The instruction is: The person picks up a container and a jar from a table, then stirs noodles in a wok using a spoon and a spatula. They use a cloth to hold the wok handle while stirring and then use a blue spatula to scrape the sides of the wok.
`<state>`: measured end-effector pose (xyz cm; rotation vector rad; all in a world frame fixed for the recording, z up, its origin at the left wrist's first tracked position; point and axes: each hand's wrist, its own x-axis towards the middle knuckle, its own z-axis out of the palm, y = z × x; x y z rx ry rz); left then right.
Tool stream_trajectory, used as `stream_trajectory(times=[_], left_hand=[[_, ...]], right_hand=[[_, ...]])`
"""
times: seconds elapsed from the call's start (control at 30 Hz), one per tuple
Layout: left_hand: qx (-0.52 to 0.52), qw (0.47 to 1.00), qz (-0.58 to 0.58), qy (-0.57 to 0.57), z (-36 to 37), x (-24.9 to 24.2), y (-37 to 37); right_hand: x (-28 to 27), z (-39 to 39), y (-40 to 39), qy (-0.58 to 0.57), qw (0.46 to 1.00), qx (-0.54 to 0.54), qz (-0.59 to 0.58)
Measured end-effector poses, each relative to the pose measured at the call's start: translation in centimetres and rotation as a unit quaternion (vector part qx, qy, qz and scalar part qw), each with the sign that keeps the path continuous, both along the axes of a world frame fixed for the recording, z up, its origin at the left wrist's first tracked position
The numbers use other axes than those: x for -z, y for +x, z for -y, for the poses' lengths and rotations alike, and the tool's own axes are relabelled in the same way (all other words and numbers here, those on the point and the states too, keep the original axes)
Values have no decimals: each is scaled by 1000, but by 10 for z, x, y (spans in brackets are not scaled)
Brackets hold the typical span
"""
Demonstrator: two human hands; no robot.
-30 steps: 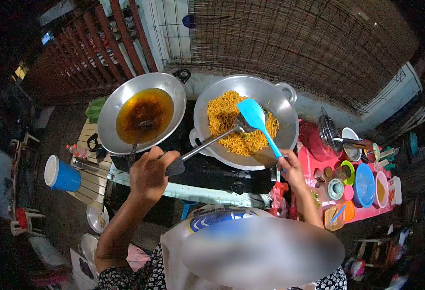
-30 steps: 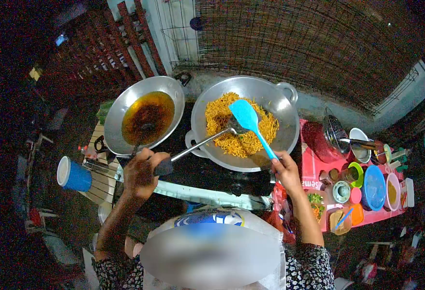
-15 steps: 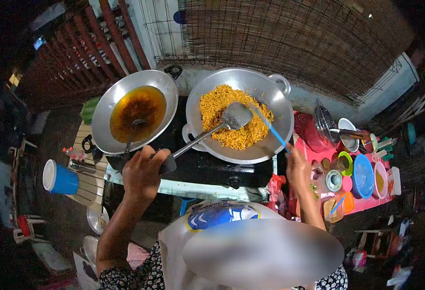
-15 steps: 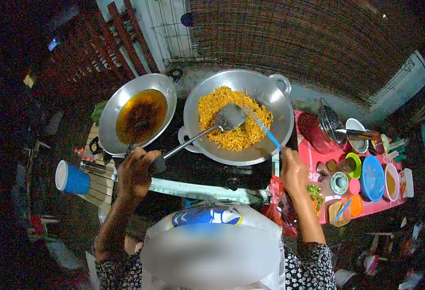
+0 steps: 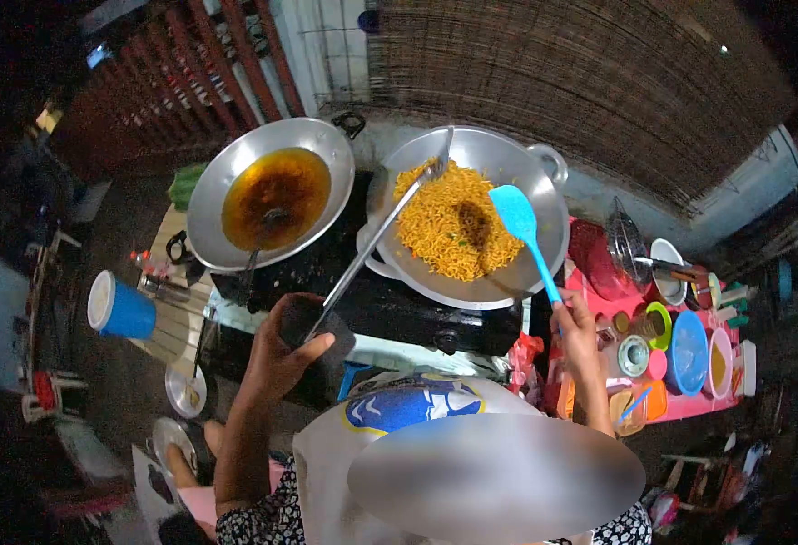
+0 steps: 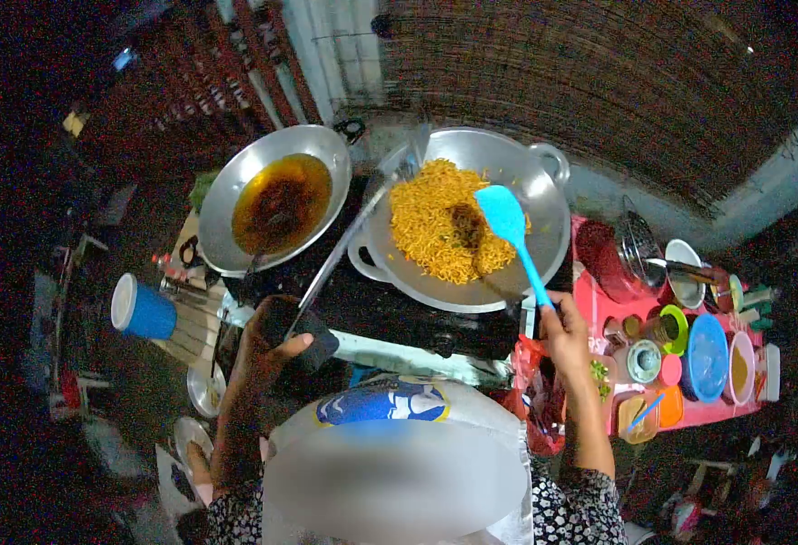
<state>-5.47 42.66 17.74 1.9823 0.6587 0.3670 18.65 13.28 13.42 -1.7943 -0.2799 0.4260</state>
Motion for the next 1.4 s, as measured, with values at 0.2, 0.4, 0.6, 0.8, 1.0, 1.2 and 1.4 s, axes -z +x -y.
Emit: stream_trajectory(times=[0.2, 0.4, 0.6, 0.8, 1.0, 1.2, 1.4], left_hand=[[-132, 936, 213, -247, 22, -42, -40], [-263, 952, 102, -119, 28, -58, -74], [-251, 940, 191, -132, 34, -38, -80], [-168, 946, 167, -221, 23, -2, -80], [-141, 953, 109, -246, 15, 10, -61], [16, 980, 79, -180, 12, 55, -28], [142, 941, 99, -291, 24, 85, 4]], right_hand=[[11, -25, -29, -72, 931, -325, -148], [96, -103, -69, -14, 936, -310, -165], [161, -215, -93, 66, 965, -217, -132], [140, -223, -90, -118, 956, -262, 61], [119, -203, -69, -53, 930, -363, 26], [5, -195, -100, 303, 844, -348, -273], [-3, -179, -91, 370, 884, -192, -211]])
